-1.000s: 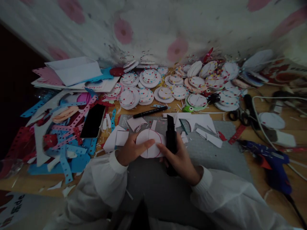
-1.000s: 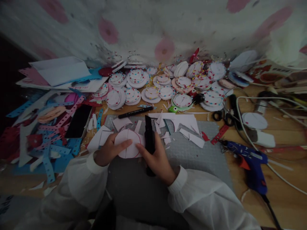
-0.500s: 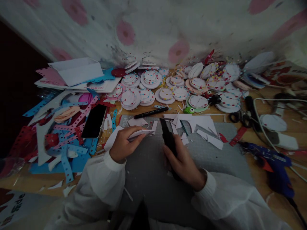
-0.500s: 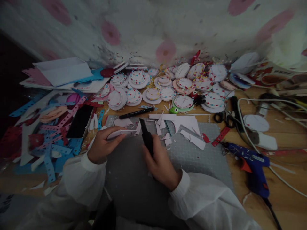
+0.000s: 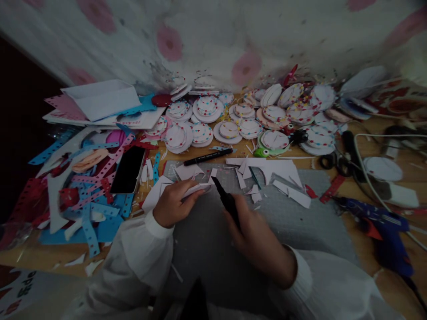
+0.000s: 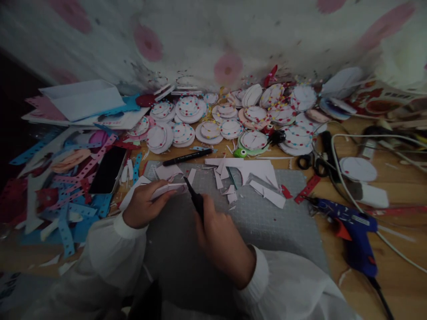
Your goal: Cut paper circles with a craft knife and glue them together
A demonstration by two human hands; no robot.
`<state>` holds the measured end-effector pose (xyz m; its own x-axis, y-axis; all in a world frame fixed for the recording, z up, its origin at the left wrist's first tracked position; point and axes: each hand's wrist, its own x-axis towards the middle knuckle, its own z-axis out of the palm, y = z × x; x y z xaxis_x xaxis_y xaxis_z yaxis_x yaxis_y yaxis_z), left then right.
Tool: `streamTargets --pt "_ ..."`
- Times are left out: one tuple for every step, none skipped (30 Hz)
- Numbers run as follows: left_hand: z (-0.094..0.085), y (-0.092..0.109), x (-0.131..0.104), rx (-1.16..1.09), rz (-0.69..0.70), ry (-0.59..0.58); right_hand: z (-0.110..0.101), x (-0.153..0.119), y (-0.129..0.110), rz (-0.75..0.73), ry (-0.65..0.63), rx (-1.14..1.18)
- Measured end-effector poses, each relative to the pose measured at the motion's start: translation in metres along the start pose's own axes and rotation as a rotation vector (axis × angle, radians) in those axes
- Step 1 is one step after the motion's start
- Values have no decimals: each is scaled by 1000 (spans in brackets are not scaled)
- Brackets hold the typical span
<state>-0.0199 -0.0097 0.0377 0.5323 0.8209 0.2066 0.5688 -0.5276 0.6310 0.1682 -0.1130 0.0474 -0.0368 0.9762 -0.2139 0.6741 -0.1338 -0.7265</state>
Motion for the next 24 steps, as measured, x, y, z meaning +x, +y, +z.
streamTargets --pt "0 0 0 1 6 4 -1 0 -1 1 -13 -23" --pt "0 0 0 3 12 6 -1 0 -1 0 -23 -42" --pt "0 0 0 5 22 9 -2 0 -2 -1 -32 -60" --pt "0 0 0 8 34 12 -2 0 -2 -2 -41 -75" --pt "0 0 0 14 47 15 -3 -1 -3 -4 -49 -89" --pt "0 0 1 20 61 19 -3 -1 -4 -7 -56 -98" --pt "0 0 1 22 76 27 -3 -1 -4 -14 -62 -102" --pt "0 0 1 20 89 33 -3 -2 -5 -22 -66 -106" --pt "0 0 1 18 98 35 -3 -2 -5 -32 -68 -110" --pt "0 0 1 18 105 34 -3 -3 -5 -41 -68 -118" --pt "0 1 1 23 112 35 -3 -3 -5 -47 -69 -133" --pt "0 0 1 33 121 35 -3 -3 -5 -49 -68 -155" --pt "0 0 1 49 129 34 -2 -3 -4 -52 -68 -183" --pt "0 0 0 66 141 34 -2 -3 -4 -55 -65 -215" --pt "0 0 0 82 154 36 -1 -3 -3 -57 -59 -250" --pt "1 -1 0 95 167 38 -1 -3 -3 -61 -48 -286" --pt "1 -1 0 106 178 40 0 -3 -3 -65 -35 -321" --pt "1 -1 0 115 189 41 0 -3 -3 -64 -20 -358" --pt "1 -1 0 121 204 45 0 -4 -3 -59 -8 -395" --pt "1 -1 0 124 220 50 0 -4 -4 -48 -1 -429" --pt "1 0 1 127 237 57 -1 -5 -5 -36 0 -457" --pt "2 0 1 129 255 66 -1 -6 -7 -23 -5 -481" --pt "2 0 1 132 273 78 -2 -6 -8 -10 -9 -502" --pt "2 0 2 137 286 87 -3 -7 -9 0 -16 -516"
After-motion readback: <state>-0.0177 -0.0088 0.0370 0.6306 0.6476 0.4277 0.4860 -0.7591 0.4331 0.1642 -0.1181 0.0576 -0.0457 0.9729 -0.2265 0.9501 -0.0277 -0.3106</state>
